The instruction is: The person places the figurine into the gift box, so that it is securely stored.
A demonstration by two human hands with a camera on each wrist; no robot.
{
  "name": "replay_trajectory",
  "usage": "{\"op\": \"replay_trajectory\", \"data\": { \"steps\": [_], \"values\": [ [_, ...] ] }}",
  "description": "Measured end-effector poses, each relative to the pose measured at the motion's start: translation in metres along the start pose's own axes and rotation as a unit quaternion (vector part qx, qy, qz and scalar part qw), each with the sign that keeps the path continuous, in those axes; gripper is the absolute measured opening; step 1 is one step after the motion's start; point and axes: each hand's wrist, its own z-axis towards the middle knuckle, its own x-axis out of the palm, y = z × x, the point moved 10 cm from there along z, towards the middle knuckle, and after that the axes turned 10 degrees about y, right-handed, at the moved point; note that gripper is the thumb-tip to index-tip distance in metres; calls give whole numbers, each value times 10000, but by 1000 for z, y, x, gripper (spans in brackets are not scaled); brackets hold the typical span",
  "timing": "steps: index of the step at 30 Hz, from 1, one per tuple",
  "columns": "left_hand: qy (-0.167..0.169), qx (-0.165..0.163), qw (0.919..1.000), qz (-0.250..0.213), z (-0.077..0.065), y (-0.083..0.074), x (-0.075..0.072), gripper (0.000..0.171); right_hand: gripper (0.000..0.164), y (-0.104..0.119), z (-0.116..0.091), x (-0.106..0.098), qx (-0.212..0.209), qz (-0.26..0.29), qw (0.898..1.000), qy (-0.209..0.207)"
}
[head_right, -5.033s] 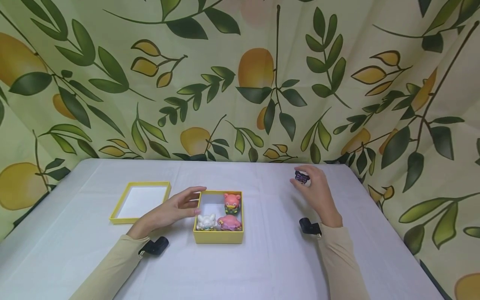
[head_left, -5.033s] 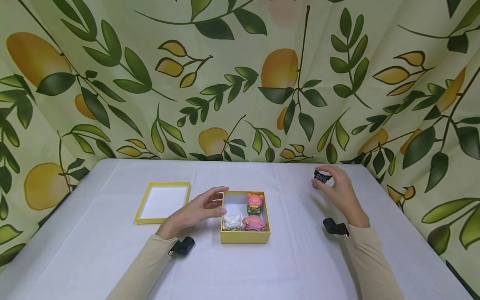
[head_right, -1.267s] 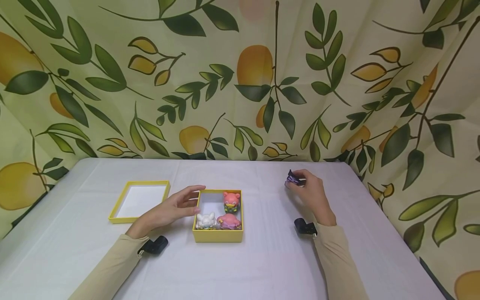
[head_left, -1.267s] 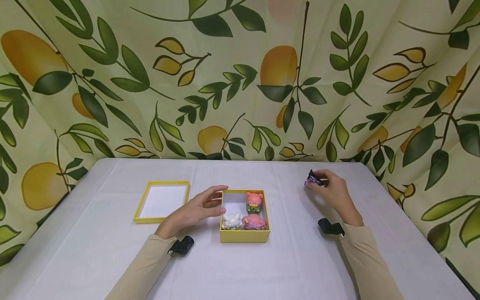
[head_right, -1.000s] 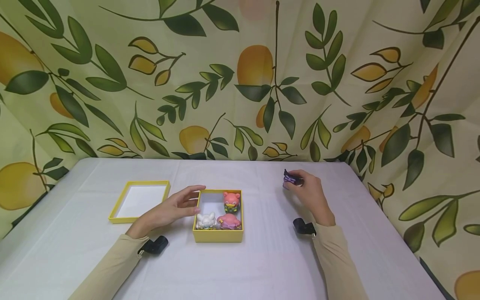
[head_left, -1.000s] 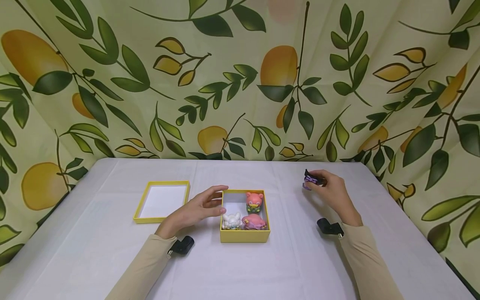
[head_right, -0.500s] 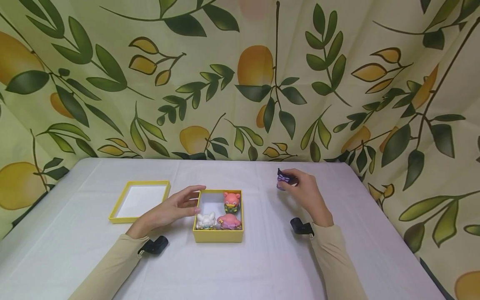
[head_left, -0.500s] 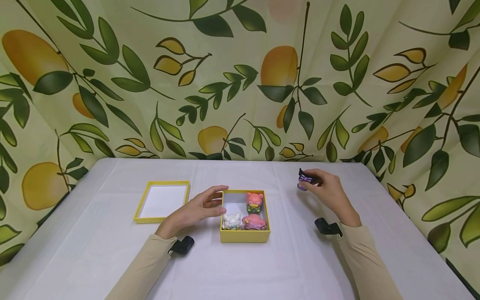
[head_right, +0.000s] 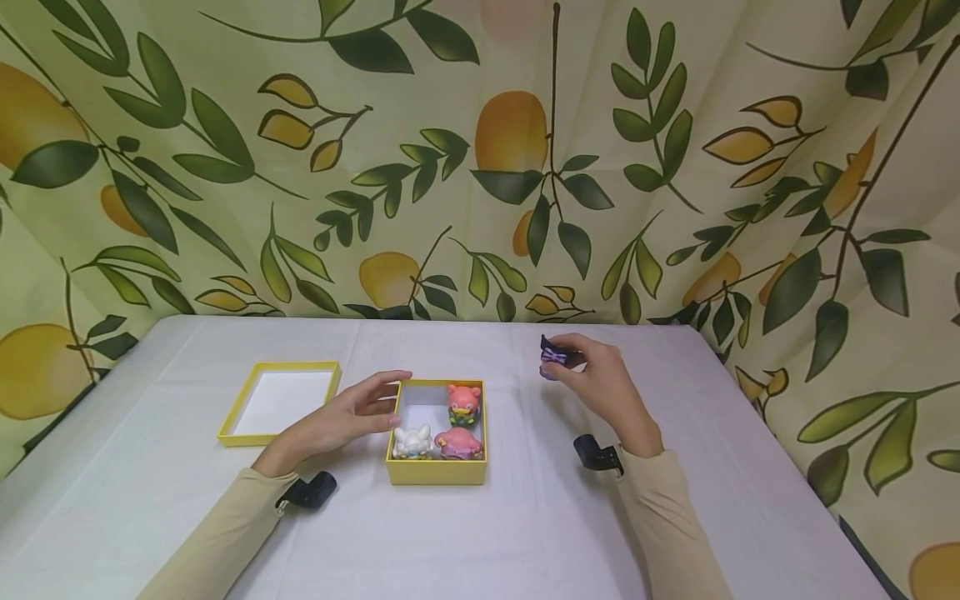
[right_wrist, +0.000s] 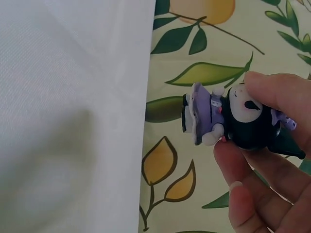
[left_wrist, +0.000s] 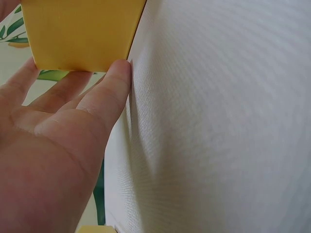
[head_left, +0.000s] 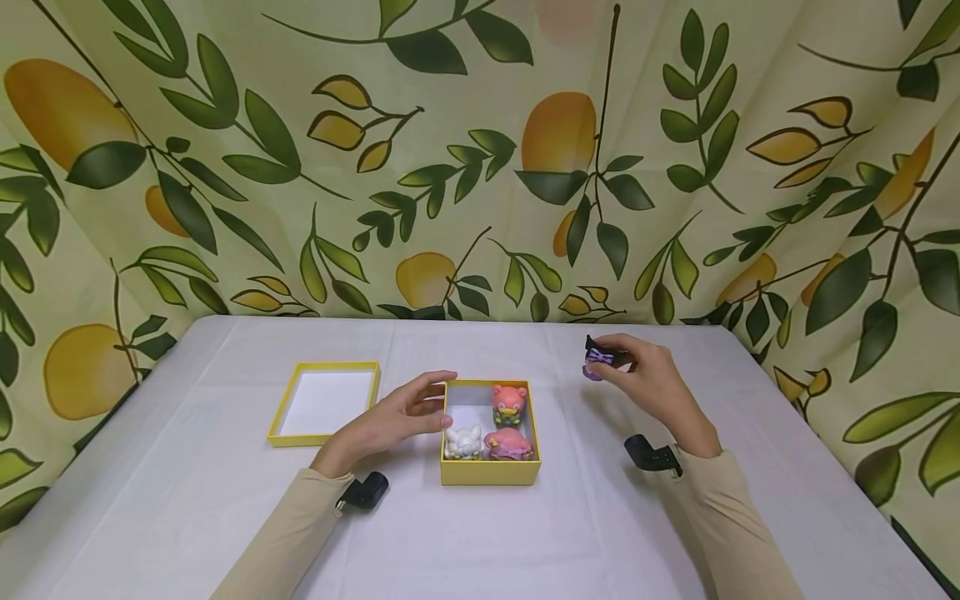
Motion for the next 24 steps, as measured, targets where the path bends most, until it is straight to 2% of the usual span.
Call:
{"op": "replay_trajectory", "data": {
  "steps": [12,24],
  "values": [
    [46,71,9999,-85,1,-1,1,72,41,14,0,-2,32,156,9999,46],
    [48,76,9999,-57,0,-1,0,72,37,35,-2,1,-285,160,9994,59]
  ]
}}
